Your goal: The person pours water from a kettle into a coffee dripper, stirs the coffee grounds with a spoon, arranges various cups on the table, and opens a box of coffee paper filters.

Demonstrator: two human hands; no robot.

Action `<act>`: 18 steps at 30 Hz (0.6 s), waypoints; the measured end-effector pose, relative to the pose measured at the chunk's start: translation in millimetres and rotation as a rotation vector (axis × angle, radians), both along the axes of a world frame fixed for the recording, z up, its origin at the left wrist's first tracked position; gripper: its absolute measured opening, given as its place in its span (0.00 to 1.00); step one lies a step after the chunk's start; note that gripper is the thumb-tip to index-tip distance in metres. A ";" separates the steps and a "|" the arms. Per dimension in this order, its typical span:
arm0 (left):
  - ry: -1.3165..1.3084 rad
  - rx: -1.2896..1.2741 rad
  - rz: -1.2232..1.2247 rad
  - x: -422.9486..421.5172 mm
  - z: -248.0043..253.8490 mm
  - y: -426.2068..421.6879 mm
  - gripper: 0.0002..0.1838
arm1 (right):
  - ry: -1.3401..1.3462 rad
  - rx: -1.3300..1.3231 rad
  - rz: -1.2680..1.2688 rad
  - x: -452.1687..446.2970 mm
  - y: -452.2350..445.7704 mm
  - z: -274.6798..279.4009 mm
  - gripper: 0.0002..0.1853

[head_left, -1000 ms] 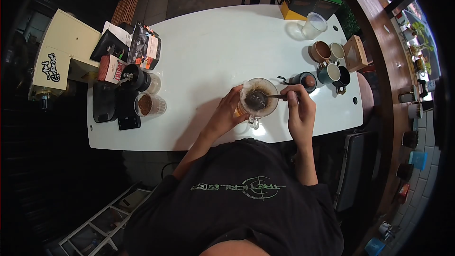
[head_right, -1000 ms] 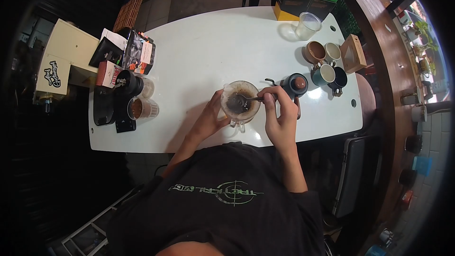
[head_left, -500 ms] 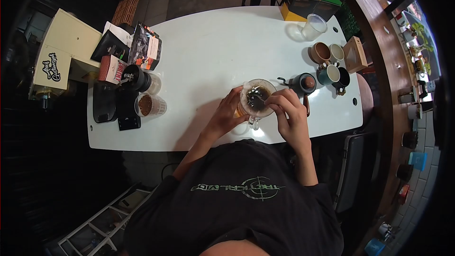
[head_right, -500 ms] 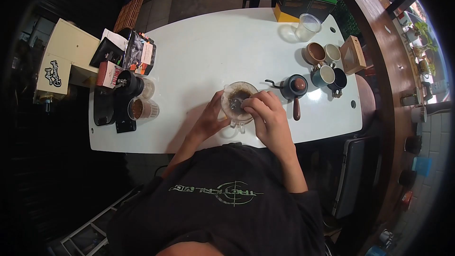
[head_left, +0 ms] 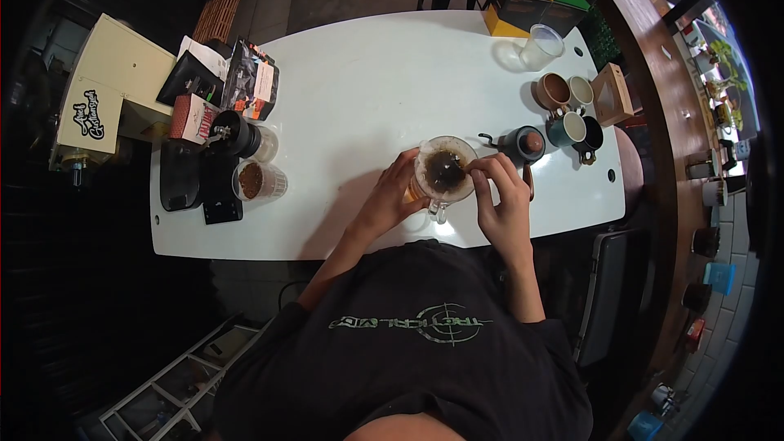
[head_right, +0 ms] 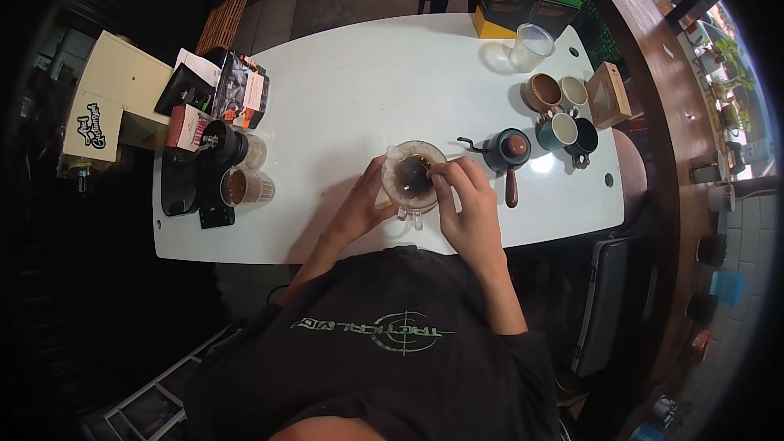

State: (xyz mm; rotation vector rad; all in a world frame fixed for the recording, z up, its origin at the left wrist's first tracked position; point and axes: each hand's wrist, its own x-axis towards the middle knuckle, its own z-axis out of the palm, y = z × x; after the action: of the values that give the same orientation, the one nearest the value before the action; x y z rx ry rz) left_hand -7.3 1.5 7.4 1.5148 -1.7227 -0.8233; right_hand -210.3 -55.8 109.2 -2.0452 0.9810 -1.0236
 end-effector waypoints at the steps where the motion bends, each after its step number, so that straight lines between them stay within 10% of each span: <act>1: -0.005 -0.001 0.012 -0.3 -0.6 0.1 0.43 | 0.001 0.000 0.000 -0.3 0.1 0.8 0.03; 18: 0.010 0.043 0.003 -0.1 5.4 -1.4 0.42 | -0.061 0.043 0.072 -14.0 4.9 21.0 0.05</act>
State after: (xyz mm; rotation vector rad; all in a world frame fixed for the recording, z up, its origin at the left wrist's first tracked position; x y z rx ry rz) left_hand -7.3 0.2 12.7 1.5388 -1.7046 -0.8705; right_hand -224.4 -50.9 130.1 -1.9879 0.8841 -1.0122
